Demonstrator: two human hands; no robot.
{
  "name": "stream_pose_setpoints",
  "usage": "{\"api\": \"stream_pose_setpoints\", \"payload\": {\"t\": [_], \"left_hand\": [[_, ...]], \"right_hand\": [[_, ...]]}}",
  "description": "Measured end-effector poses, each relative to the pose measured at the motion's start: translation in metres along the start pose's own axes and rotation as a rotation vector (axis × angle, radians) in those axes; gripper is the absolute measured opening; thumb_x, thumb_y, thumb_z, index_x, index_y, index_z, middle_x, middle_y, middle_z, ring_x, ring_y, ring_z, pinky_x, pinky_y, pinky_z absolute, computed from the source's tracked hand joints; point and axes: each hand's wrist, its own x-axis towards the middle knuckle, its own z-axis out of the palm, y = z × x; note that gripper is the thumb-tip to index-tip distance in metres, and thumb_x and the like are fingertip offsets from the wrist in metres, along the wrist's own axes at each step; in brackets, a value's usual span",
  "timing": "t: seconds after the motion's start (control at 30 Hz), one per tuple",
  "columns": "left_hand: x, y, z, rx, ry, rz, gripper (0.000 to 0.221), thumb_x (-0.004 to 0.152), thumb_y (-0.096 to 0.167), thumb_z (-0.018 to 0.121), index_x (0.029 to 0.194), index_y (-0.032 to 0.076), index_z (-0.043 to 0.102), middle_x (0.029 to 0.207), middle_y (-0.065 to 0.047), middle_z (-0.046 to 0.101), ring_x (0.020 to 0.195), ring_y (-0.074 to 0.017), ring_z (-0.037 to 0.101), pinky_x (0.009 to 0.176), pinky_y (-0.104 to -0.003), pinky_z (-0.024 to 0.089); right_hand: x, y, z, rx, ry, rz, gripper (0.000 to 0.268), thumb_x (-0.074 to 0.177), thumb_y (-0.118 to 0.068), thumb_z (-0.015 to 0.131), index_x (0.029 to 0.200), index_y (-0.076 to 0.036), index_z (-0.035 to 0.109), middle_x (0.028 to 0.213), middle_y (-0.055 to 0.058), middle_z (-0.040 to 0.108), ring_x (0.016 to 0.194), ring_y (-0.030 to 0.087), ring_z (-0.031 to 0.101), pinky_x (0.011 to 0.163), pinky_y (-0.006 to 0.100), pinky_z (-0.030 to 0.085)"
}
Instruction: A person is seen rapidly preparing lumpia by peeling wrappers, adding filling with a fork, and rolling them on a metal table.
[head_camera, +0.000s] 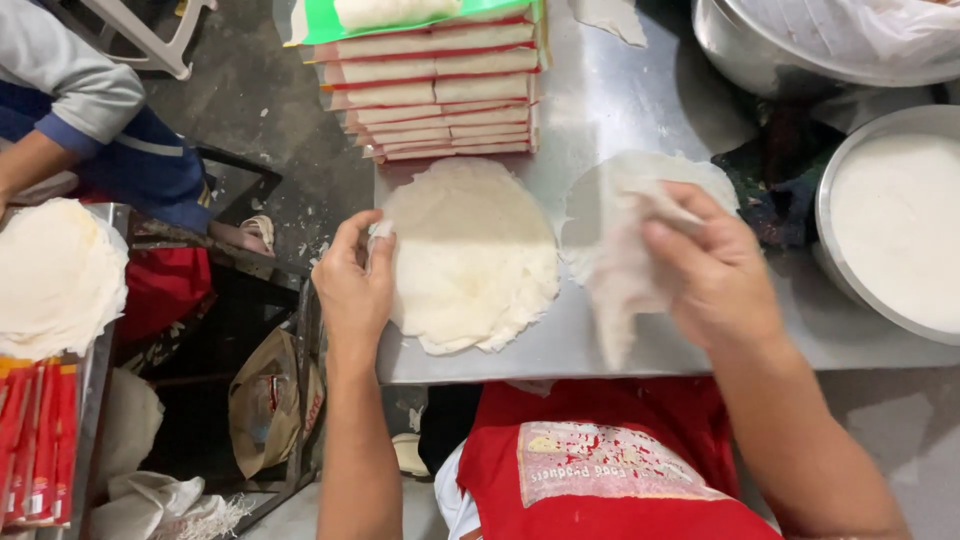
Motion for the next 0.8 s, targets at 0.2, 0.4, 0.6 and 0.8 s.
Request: {"api": "stream_pose_setpoints", "payload": {"t": [0.2, 0.4, 0.6, 0.8], "left_hand": [[-0.008, -0.010, -0.003, 0.005, 0.062, 0.059, 0.033, 0.094, 0.018, 0.066, 0.125, 0.011, 0.067, 0.101, -0.006, 0.069, 0.089, -0.0224, 0.064, 0.073, -0.038, 0.050], [-0.032, -0.003, -0.017, -0.007, 0.118, -0.006, 0.036, 0.096, 0.007, 0.062, 0.131, 0.010, 0.067, 0.104, -0.014, 0.069, 0.081, -0.0330, 0.073, 0.073, -0.045, 0.059], [-0.081, 0.013, -0.011, -0.011, 0.052, -0.155, 0.048, 0.105, 0.030, 0.042, 0.147, 0.009, 0.051, 0.138, -0.017, 0.055, 0.117, -0.0295, 0.062, 0.090, -0.044, 0.054], [-0.086, -0.005, 0.016, -0.074, 0.292, -0.184, 0.040, 0.102, 0.010, 0.050, 0.140, 0.003, 0.059, 0.125, -0.014, 0.070, 0.113, -0.0269, 0.066, 0.090, -0.037, 0.053]], "right_hand": [[0.022, -0.014, 0.087, 0.143, -0.262, 0.096, 0.038, 0.097, -0.007, 0.066, 0.134, -0.006, 0.059, 0.108, 0.008, 0.074, 0.089, 0.017, 0.073, 0.078, 0.029, 0.061], [0.038, 0.027, 0.067, -0.375, -0.250, -0.154, 0.049, 0.095, 0.005, 0.061, 0.142, -0.003, 0.055, 0.121, 0.017, 0.069, 0.106, 0.022, 0.068, 0.088, 0.038, 0.062], [-0.021, -0.041, 0.033, -0.592, -0.703, -0.088, 0.022, 0.095, -0.018, 0.065, 0.112, -0.007, 0.074, 0.098, 0.004, 0.079, 0.090, 0.014, 0.074, 0.082, 0.028, 0.061], [-0.077, 0.060, -0.089, -0.740, -1.377, 0.231, 0.051, 0.109, -0.043, 0.041, 0.152, -0.017, 0.046, 0.161, 0.015, 0.040, 0.148, 0.030, 0.042, 0.118, 0.041, 0.032]]}}
